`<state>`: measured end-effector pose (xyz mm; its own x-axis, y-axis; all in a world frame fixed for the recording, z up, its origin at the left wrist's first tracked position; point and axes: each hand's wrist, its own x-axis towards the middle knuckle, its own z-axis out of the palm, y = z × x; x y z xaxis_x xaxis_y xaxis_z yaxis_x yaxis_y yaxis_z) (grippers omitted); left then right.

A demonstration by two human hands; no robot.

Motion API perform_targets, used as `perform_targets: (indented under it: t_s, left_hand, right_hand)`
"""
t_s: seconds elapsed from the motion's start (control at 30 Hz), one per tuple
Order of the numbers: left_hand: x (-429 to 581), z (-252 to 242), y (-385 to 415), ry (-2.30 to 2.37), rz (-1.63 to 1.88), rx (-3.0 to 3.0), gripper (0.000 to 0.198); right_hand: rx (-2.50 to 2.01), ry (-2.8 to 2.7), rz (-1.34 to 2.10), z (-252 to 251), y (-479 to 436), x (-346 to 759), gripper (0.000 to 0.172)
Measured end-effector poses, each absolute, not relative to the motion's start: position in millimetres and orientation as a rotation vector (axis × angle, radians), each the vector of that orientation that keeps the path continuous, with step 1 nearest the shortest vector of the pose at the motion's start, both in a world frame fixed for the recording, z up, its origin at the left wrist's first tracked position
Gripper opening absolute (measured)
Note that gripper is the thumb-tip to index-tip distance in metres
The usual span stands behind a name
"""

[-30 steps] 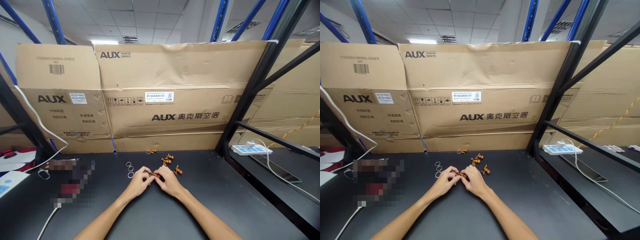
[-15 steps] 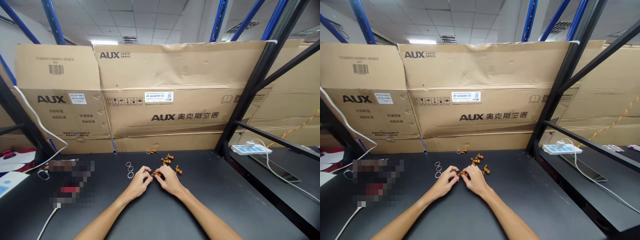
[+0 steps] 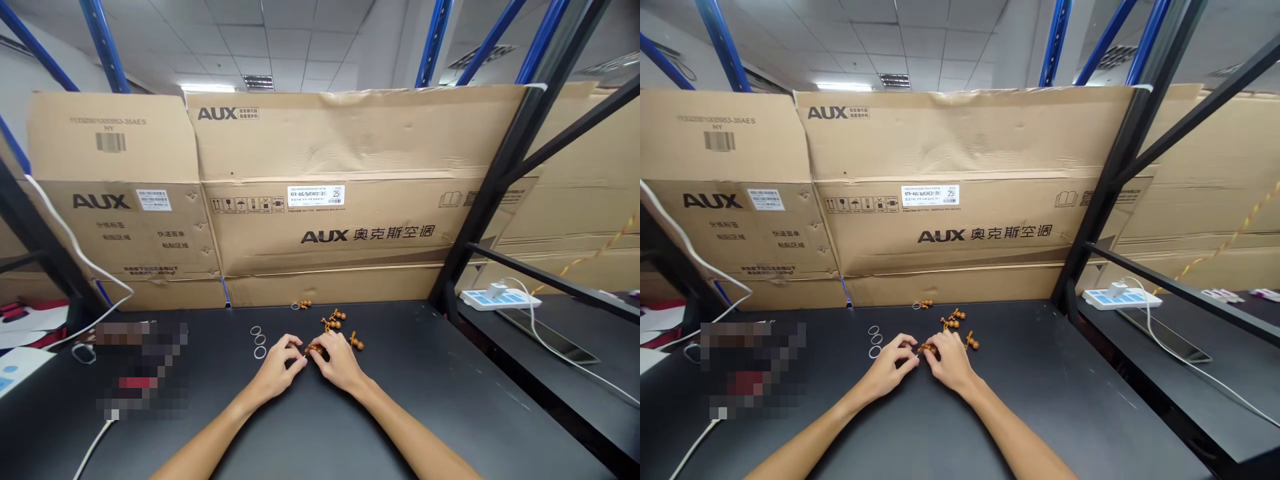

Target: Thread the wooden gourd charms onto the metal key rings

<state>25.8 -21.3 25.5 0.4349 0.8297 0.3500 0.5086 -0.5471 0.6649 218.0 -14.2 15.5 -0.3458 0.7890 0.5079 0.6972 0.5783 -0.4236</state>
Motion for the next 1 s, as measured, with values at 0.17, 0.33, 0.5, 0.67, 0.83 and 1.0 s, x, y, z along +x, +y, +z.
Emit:
perform_targets:
  t_s: [0.17, 0.33, 0.5, 0.67, 0.83, 1.0]
  left_hand:
    - [27.2, 28.8, -23.4, 1.158, 0.881, 2.23, 0.04]
    - [26.9, 30.6, -23.5, 1.129, 0.912, 2.226, 0.035]
    - [26.5, 30.2, -23.8, 1.108, 0.898, 2.249, 0.031]
    - [26.5, 22.6, -21.4, 1.2, 0.926, 2.277, 0.031]
    - [25.1, 19.6, -21.9, 1.413, 0.95, 2.454, 0.011]
    - [24.5, 22.2, -23.4, 1.416, 0.803, 2.619, 0.013]
  right_hand:
    - [-0.962, -2.202, 0.251, 17.3, -18.1, 218.3, 0.01]
    - [-1.135, -2.129, 0.183, 13.1, -14.1, 218.2, 0.01]
    - [-1.138, -2.129, 0.2, 9.8, -12.6, 218.4, 0.008]
    - [-1.123, -2.138, 0.176, 9.0, -11.5, 219.4, 0.012]
    - [-1.163, -2.091, 0.103, 8.4, -8.6, 221.4, 0.016]
    - [-1.066, -2.322, 0.136, 11.5, -12.7, 220.8, 0.013]
